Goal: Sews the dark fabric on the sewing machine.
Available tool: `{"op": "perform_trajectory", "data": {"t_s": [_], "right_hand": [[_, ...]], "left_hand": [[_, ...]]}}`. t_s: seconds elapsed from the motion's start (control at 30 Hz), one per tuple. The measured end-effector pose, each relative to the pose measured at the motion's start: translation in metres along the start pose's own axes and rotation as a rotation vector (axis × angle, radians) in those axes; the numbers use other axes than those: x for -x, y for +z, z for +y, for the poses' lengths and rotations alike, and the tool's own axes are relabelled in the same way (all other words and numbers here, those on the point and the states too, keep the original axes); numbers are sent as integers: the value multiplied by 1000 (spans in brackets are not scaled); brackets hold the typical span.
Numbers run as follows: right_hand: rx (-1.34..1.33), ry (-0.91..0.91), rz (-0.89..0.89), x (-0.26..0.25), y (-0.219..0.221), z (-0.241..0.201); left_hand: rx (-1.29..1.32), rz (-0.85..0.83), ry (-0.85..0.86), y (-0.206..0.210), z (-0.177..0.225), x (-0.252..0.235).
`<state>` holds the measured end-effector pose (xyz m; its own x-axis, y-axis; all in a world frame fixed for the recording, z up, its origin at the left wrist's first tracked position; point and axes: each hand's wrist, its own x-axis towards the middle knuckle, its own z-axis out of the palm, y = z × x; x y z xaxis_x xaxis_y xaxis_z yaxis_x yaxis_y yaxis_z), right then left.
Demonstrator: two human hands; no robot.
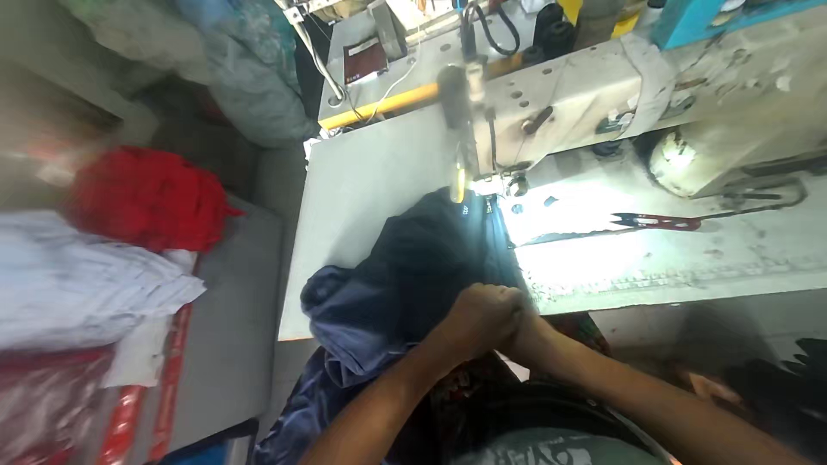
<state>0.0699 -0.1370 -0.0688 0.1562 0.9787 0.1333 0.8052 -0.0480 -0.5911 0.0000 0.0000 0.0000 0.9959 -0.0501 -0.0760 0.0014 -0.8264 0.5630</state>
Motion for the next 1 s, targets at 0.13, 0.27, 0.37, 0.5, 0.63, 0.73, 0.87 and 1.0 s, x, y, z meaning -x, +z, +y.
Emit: {"op": "perform_trajectory", "data": {"t_s": [0.13, 0.27, 0.37, 0.5, 0.63, 0.73, 0.87, 1.0], "right_hand": [[107, -60, 296, 24, -44, 42], [255, -74, 284, -13, -67, 70], [280, -181, 254, -40, -52, 84], [208, -193, 275, -37, -38, 84], [236, -163, 300, -17, -29, 81], [227, -169, 297, -12, -26, 86], [209, -156, 309, -12, -25, 85], [190, -77, 316, -7, -21, 78]], "left_hand": [[34, 143, 106, 13, -8, -4], [28, 166, 178, 20, -7, -15], [68, 153, 164, 14, -6, -13], [115, 149, 170, 2, -14, -16], [90, 376, -13, 6, -47, -40], [-80, 378, -230, 22, -74, -48], [-139, 425, -191, 30, -88, -35], [-101, 412, -163, 28, -89, -33]]}}
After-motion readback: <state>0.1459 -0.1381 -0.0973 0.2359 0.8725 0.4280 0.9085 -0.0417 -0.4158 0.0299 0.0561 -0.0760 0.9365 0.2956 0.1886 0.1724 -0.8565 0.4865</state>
